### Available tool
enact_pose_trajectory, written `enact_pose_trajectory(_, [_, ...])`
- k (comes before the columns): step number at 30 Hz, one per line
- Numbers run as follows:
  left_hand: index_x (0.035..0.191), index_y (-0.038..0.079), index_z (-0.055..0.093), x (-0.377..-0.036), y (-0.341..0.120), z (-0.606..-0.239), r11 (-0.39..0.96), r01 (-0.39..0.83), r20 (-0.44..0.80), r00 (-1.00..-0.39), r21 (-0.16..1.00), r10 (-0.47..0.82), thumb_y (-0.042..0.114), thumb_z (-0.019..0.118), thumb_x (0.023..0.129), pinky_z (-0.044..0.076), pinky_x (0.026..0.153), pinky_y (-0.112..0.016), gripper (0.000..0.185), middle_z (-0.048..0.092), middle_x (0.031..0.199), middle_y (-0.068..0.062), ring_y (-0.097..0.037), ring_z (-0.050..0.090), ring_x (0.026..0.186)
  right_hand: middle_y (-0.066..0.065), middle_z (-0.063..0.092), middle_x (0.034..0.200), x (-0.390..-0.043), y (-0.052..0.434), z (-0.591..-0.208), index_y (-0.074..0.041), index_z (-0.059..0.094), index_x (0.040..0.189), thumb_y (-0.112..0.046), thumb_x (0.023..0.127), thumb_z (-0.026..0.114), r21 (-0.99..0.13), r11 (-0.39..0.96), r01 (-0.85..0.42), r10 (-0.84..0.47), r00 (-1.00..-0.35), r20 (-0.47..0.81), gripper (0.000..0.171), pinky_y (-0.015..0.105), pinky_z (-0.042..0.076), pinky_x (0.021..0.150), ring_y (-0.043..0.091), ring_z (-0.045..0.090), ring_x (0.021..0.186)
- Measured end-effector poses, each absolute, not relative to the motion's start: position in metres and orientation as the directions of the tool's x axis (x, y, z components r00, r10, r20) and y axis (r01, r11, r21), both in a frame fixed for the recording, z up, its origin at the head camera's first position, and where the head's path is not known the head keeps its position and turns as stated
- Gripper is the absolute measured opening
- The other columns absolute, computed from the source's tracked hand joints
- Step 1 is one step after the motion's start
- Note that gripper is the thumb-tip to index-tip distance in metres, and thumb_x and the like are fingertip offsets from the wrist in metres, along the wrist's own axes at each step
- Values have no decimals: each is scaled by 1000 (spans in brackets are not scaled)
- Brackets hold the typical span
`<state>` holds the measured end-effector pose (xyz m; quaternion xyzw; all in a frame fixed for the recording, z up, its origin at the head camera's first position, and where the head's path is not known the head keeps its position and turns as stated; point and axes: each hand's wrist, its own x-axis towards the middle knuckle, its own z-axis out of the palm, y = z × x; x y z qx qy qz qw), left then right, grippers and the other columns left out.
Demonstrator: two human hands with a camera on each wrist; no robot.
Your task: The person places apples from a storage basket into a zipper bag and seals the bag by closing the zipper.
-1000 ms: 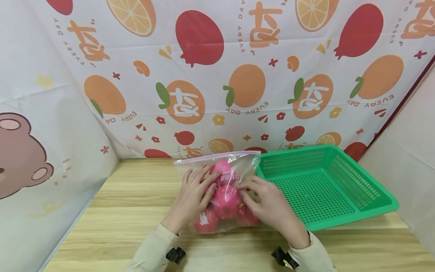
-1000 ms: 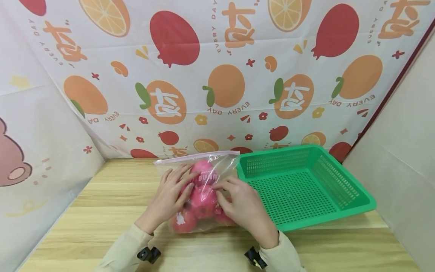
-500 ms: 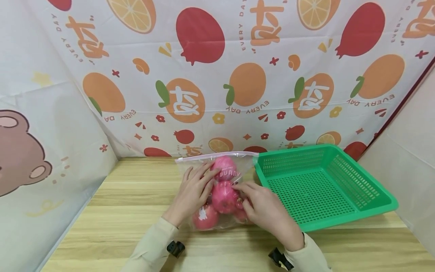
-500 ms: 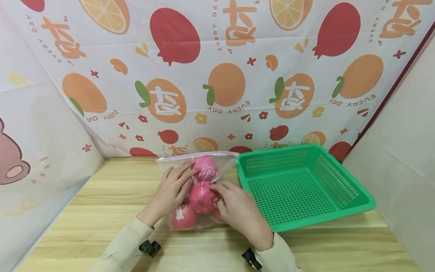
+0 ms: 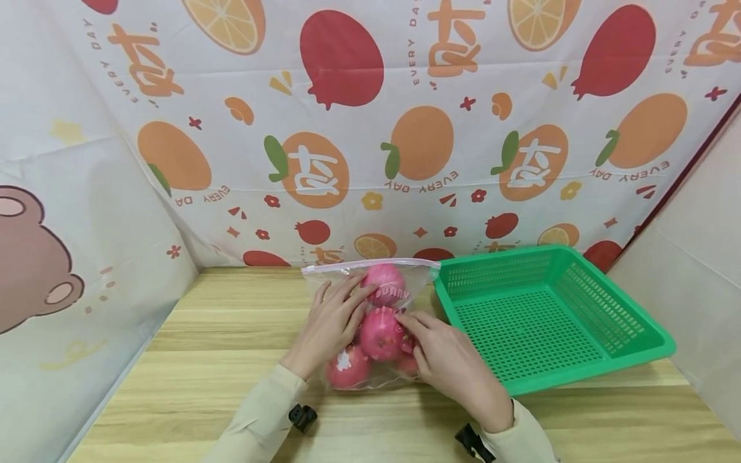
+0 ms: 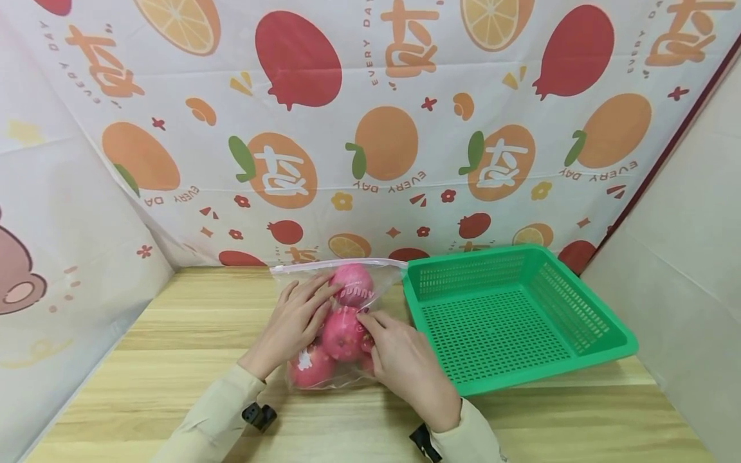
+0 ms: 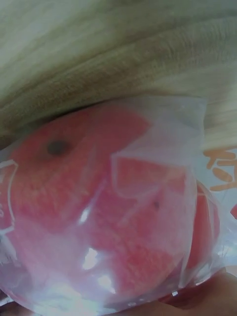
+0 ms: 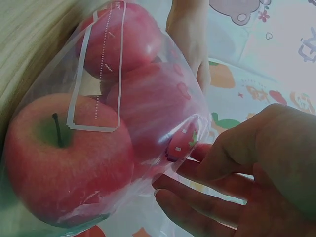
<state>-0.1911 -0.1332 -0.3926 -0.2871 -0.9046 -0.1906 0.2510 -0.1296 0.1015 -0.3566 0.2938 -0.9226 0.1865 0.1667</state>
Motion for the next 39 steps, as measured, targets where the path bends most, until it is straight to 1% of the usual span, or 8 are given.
enact_pose_trajectory(10, [142, 18, 60, -196, -132, -398, 755, 613, 556, -720, 230, 415, 24, 58, 103, 28, 115, -65, 40, 51, 153, -12, -35, 47, 142, 3, 69, 121, -133, 99, -359, -7, 67, 129, 2, 87, 63, -181, 747, -639, -523, -734, 433, 43, 29, 59, 71, 13, 71, 89])
enact_pose_trajectory(16, [146, 21, 57, -195, -135, -397, 765, 581, 496, -769, 277, 404, 40, 57, 101, 24, 118, -63, 48, 47, 157, -11, -34, 43, 145, 4, 67, 126, -132, 99, -364, -6, 62, 135, -9, 93, 68, -302, 748, -590, -469, -793, 389, 43, 26, 57, 71, 10, 66, 87])
enact_pose_trajectory(19, [148, 23, 54, -195, -135, -396, 768, 563, 454, -795, 305, 402, 47, 55, 101, 23, 118, -62, 52, 45, 158, -10, -35, 42, 145, 7, 65, 123, -128, 99, -368, -3, 59, 135, -15, 92, 74, -352, 765, -539, -413, -831, 374, 48, 22, 53, 65, 9, 62, 81])
enact_pose_trajectory(21, [148, 24, 53, -195, -134, -395, 771, 552, 433, -808, 318, 400, 50, 53, 101, 23, 119, -61, 54, 43, 159, -9, -35, 42, 145, 7, 65, 114, -126, 99, -370, 0, 59, 130, -17, 90, 77, -354, 785, -509, -377, -845, 379, 47, 23, 53, 65, 10, 61, 80])
enact_pose_trajectory(26, [149, 25, 52, -195, -132, -393, 770, 528, 392, -833, 358, 390, 53, 53, 100, 22, 119, -60, 57, 42, 160, -7, -34, 42, 145, 4, 66, 95, -121, 99, -372, 1, 69, 111, -16, 90, 77, -341, 820, -459, -337, -870, 360, 28, 27, 53, 65, 12, 61, 78])
enact_pose_trajectory(33, [145, 23, 56, -193, -126, -387, 783, 475, 334, -872, 403, 357, 64, 55, 94, 17, 119, -67, 64, 41, 161, -5, -32, 39, 147, 6, 71, 99, -120, 99, -373, -2, 72, 106, -16, 93, 72, -300, 835, -461, -359, -870, 339, 20, 35, 59, 73, 20, 69, 87])
enact_pose_trajectory(36, [142, 23, 57, -193, -122, -385, 785, 454, 313, -885, 422, 344, 66, 57, 92, 13, 118, -70, 66, 40, 162, -5, -31, 38, 149, 5, 71, 99, -119, 100, -372, -3, 72, 105, -16, 93, 72, -272, 843, -464, -369, -867, 335, 18, 35, 58, 72, 20, 69, 86])
enact_pose_trajectory(39, [142, 24, 57, -194, -120, -384, 782, 444, 300, -892, 437, 339, 66, 57, 91, 10, 118, -72, 66, 40, 162, -5, -30, 37, 149, 3, 70, 96, -119, 100, -370, -5, 73, 103, -17, 93, 71, -243, 859, -451, -365, -872, 326, 15, 30, 56, 64, 17, 67, 81])
